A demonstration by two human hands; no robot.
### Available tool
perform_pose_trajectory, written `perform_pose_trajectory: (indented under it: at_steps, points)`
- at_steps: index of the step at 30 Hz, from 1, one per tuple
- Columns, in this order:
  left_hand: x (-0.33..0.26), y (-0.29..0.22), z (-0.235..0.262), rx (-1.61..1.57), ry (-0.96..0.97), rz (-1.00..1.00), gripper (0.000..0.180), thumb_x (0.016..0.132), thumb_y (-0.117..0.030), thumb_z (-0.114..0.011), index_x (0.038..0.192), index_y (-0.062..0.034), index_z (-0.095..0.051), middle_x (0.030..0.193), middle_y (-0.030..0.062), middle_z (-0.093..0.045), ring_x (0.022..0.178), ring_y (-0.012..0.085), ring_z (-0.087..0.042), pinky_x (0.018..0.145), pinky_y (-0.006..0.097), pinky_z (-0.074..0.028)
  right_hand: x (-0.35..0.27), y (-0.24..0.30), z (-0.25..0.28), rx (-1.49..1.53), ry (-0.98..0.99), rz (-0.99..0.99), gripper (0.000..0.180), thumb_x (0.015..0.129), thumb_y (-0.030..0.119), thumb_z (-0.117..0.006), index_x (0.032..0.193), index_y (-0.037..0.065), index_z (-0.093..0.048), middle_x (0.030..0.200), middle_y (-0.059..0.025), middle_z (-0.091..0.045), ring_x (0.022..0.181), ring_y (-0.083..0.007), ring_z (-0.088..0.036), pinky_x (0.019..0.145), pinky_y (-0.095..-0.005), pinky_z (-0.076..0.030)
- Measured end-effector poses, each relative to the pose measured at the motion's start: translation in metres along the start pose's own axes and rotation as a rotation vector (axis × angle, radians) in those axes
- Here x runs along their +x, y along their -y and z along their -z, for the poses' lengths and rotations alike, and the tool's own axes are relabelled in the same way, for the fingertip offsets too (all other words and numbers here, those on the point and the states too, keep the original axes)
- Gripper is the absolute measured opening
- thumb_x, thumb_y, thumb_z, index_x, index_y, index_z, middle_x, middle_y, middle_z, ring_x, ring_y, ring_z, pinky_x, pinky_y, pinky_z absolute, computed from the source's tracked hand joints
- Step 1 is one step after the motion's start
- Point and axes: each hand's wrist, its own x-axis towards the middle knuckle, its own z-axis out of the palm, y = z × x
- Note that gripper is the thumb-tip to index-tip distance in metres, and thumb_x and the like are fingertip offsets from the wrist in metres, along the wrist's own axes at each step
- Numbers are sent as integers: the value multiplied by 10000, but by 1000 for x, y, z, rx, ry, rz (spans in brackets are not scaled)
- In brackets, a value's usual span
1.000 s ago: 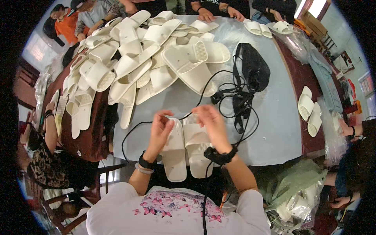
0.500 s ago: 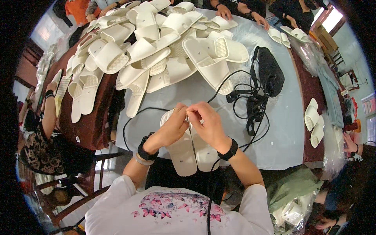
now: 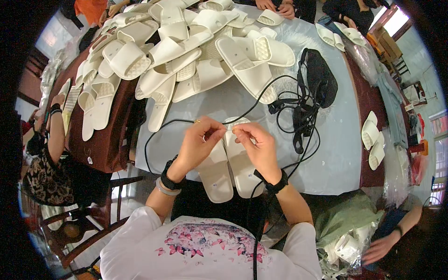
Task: Processing or inspecting white sandals at a manufacturing table.
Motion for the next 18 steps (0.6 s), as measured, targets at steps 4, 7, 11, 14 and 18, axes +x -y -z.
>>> perform_pose_trajectory:
  at_steps: [4, 7, 11, 14, 18]
  points:
    - [-1, -5, -3, 1, 22, -21, 81, 810, -72, -612, 862, -12, -598, 774, 32, -528, 622, 91, -474, 567, 221, -401, -1, -1, 1, -34, 21, 38, 118, 843, 49, -576, 935, -19, -605, 844, -59, -592, 703, -117, -597, 622, -217, -461]
    - [-2, -4, -2, 9, 6, -27, 80, 805, -68, -614, 852, -7, -594, 768, 36, -526, 620, 95, -475, 564, 222, -399, -1, 2, 1, -56, 23, 46, 118, 839, 51, -582, 934, -14, -608, 828, -57, -596, 693, -117, -595, 620, -217, -460]
    - [-3, -4, -4, 3, 27, -15, 79, 807, -67, -612, 846, -2, -590, 766, 35, -523, 619, 98, -478, 561, 228, -404, -2, 5, 1, -57, 19, 29, 108, 834, 48, -588, 919, -13, -613, 813, -58, -599, 685, -116, -593, 616, -221, -459]
    - [-3, -2, -4, 7, 20, -5, 71, 798, -57, -612, 836, -1, -589, 760, 41, -526, 612, 112, -485, 558, 240, -409, -1, 5, 2, -137, 37, 59, 90, 819, 43, -601, 895, -2, -619, 802, -66, -603, 686, -127, -595, 600, -235, -452]
    - [-1, 0, -3, 85, -20, -17, 50, 765, -25, -613, 801, 2, -590, 719, 79, -539, 594, 168, -511, 552, 268, -417, 3, 13, -3, -453, 96, 233, 82, 787, 14, -612, 868, 17, -619, 788, -88, -592, 672, -191, -589, 585, -272, -447]
